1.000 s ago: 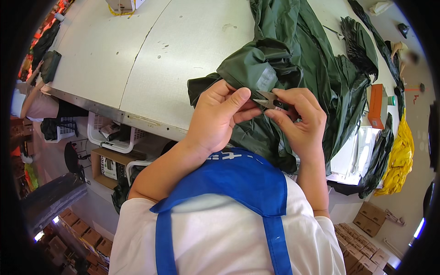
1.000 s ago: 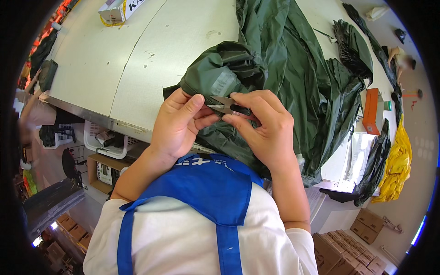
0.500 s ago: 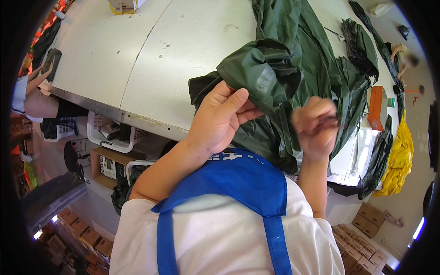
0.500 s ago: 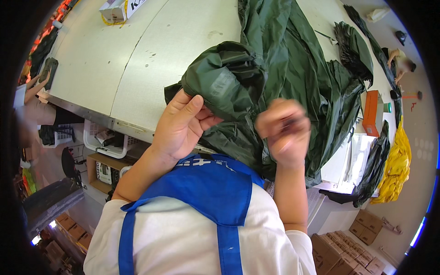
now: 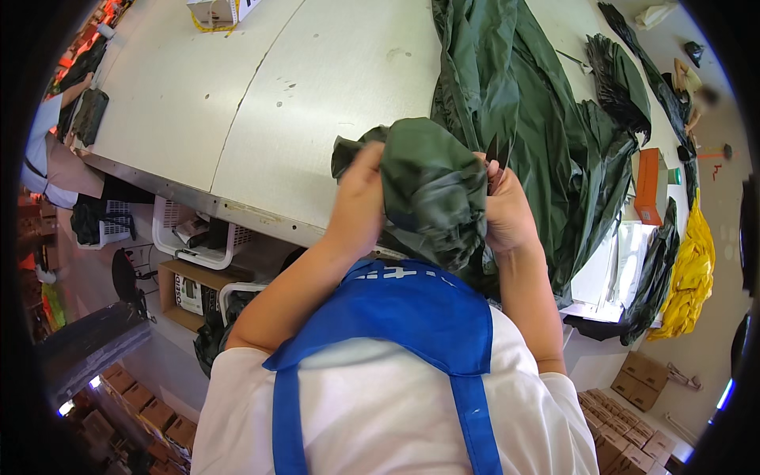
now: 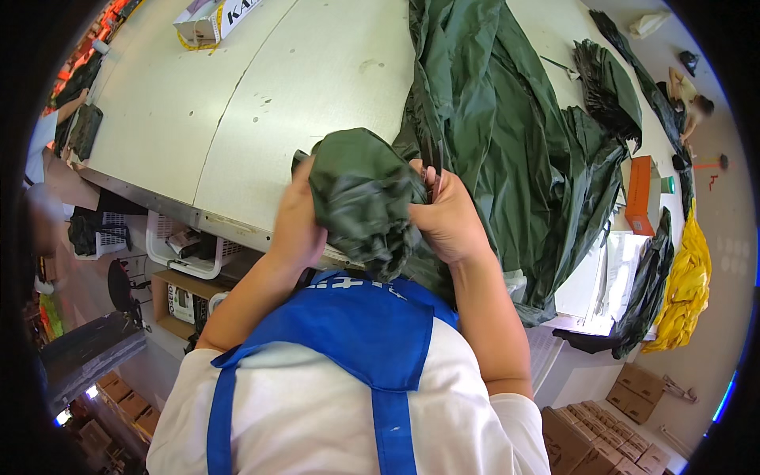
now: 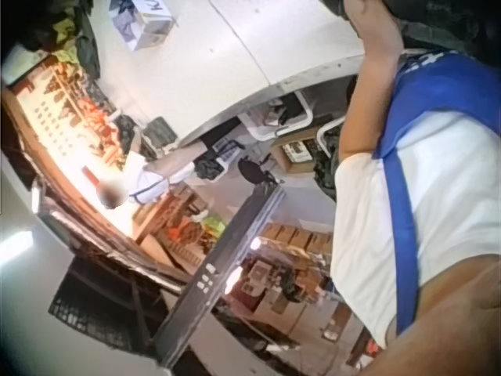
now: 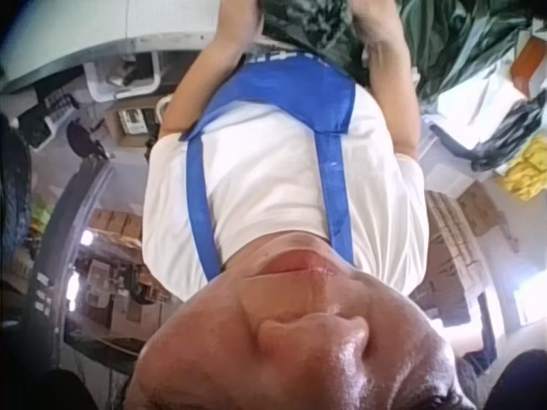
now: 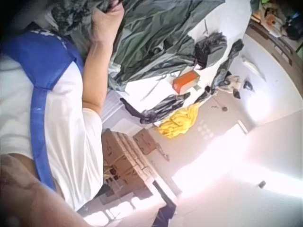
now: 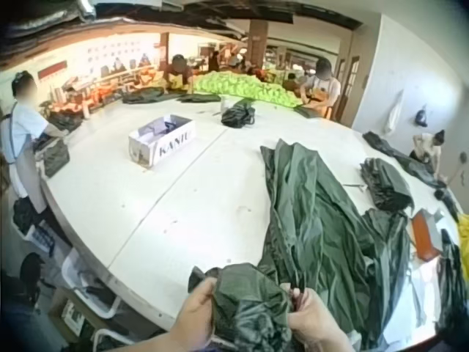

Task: The person folds a dark green raincoat on a white table, aligning edges and smoothing the fabric. The person then places the folded coat into a white plastic basket and continues folding another green raincoat.

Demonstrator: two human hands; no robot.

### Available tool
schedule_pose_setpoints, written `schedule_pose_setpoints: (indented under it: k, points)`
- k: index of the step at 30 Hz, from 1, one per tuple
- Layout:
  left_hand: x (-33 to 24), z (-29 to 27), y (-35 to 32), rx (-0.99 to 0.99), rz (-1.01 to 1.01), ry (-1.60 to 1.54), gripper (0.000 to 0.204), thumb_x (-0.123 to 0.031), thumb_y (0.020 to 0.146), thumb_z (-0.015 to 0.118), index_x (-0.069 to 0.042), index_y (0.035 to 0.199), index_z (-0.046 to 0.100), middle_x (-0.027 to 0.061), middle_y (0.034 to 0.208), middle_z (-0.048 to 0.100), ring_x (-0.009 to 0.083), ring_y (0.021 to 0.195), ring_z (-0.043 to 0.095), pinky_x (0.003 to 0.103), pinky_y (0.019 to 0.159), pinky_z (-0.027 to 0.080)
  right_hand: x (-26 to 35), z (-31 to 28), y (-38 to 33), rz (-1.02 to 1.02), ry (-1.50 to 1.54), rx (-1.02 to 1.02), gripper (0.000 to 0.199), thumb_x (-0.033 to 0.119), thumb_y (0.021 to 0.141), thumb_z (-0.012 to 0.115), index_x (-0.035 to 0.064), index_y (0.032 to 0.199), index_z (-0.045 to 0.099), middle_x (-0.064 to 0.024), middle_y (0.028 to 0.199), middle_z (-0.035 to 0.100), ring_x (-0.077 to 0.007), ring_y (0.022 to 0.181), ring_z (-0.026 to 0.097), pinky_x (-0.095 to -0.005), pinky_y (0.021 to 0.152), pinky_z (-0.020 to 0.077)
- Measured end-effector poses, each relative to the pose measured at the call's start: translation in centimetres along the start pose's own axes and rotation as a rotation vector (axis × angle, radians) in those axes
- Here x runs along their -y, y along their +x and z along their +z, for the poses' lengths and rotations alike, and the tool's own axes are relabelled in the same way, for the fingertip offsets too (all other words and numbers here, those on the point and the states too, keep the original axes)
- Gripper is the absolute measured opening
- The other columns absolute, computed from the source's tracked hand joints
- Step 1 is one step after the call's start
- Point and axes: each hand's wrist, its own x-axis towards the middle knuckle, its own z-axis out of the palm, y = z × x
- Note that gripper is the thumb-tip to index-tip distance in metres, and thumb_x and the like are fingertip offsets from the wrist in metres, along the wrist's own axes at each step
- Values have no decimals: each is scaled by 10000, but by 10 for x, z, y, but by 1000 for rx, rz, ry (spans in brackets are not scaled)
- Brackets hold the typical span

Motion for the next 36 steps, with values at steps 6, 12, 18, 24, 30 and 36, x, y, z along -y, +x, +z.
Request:
schedule_pose_setpoints:
  k: [6,12,18,24,30,36]
  points:
    - [-30,26,-13,544,752,1089,329,-76,721,726,-132,1032,635,127,942,494,270,756,528,325,664,454,-13,15,8,-261,-568,-295,117,-81,736,588,10,741,515,43,692,528,-36,679,454,-199,590,380]
    - [-31,-4,10,-92,595,1420,254,43,689,614,-58,915,671,155,847,495,335,754,546,380,659,467,-17,40,-18,-499,-202,-291,289,-55,747,679,88,663,442,30,583,427,-62,536,409,-247,479,317]
    - [-64,-30,2,9,39,473,254,54,749,607,-9,992,643,106,918,576,206,923,602,317,760,494,-10,23,-9,-534,-743,-84,303,-73,631,717,60,686,450,-65,644,415,-179,570,435,-287,492,343]
    - [-75,-24,-13,-182,213,963,217,10,733,638,6,948,669,94,916,634,112,718,591,270,645,489,-21,20,11,-473,-583,-434,270,-84,632,663,30,704,429,-29,620,384,-139,559,334,-238,514,312]
    - [-150,-105,-3,-745,479,1638,403,-94,744,669,11,1127,600,128,905,648,219,789,640,318,713,490,-35,32,10,-270,-596,129,319,-80,751,594,27,1047,642,-107,856,668,-163,839,662,-284,728,519]
    - [-160,-151,12,-1023,734,1672,727,-284,829,680,-11,1389,306,216,1399,317,318,1240,406,386,980,411,-112,-105,81,-342,-1224,-576,303,258,863,597,14,1041,612,-193,1125,588,-365,1058,559,-423,858,466]
